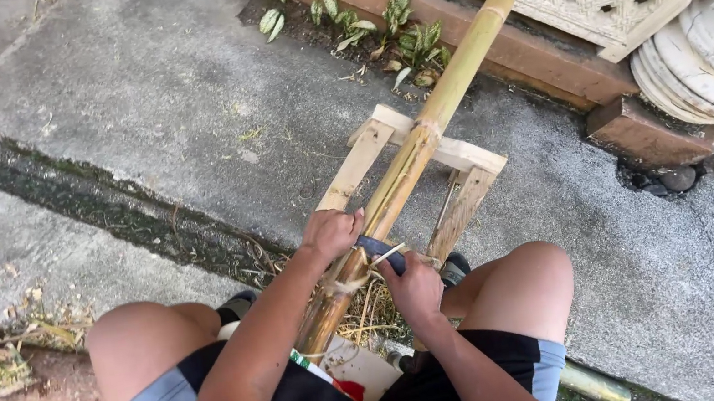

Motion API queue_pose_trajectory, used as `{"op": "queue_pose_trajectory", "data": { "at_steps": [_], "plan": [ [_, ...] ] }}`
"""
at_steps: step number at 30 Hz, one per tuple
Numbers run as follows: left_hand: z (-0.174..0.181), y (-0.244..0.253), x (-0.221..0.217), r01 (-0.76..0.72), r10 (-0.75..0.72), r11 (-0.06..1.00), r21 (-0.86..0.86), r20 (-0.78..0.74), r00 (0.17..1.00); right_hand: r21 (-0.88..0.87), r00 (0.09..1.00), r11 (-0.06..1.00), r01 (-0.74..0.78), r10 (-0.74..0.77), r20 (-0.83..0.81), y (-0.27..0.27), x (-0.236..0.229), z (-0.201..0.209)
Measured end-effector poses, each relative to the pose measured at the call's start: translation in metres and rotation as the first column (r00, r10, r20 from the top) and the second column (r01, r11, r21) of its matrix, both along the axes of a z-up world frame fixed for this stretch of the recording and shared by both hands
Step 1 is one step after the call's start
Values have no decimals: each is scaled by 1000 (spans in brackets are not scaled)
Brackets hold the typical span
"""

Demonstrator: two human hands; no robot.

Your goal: Using a knife to shave and smooth a bamboo pole.

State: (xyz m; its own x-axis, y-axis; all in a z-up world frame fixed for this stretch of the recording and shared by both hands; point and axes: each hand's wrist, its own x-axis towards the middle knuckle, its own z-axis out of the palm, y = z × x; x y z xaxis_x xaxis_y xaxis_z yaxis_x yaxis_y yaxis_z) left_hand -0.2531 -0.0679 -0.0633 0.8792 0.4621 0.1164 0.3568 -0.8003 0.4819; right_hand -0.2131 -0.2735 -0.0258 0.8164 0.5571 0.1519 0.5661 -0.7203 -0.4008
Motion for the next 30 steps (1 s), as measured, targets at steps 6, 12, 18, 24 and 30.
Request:
{"op": "queue_pose_trajectory", "data": {
  "at_steps": [6,12,18,24,30],
  "plan": [
    [-4,-8,-39,22,-22,1000,0,59,998,-10,997,998,-70,69,-34,-12,-28,-8],
    [-6,-14,-60,33,-33,999,-6,-24,999,-13,991,997,-82,80,-110,-19,-46,-11],
    [-1,-20,-70,21,-21,1000,9,-36,999,-85,977,991,-106,87,-195,-19,-50,-1],
    [8,-21,-75,8,-5,999,36,-70,998,-41,978,992,-120,111,-177,-20,-51,1],
    [22,-12,-40,1,-19,998,-70,-261,965,-14,980,996,-91,87,-180,-14,-18,-18]
  ]
}}
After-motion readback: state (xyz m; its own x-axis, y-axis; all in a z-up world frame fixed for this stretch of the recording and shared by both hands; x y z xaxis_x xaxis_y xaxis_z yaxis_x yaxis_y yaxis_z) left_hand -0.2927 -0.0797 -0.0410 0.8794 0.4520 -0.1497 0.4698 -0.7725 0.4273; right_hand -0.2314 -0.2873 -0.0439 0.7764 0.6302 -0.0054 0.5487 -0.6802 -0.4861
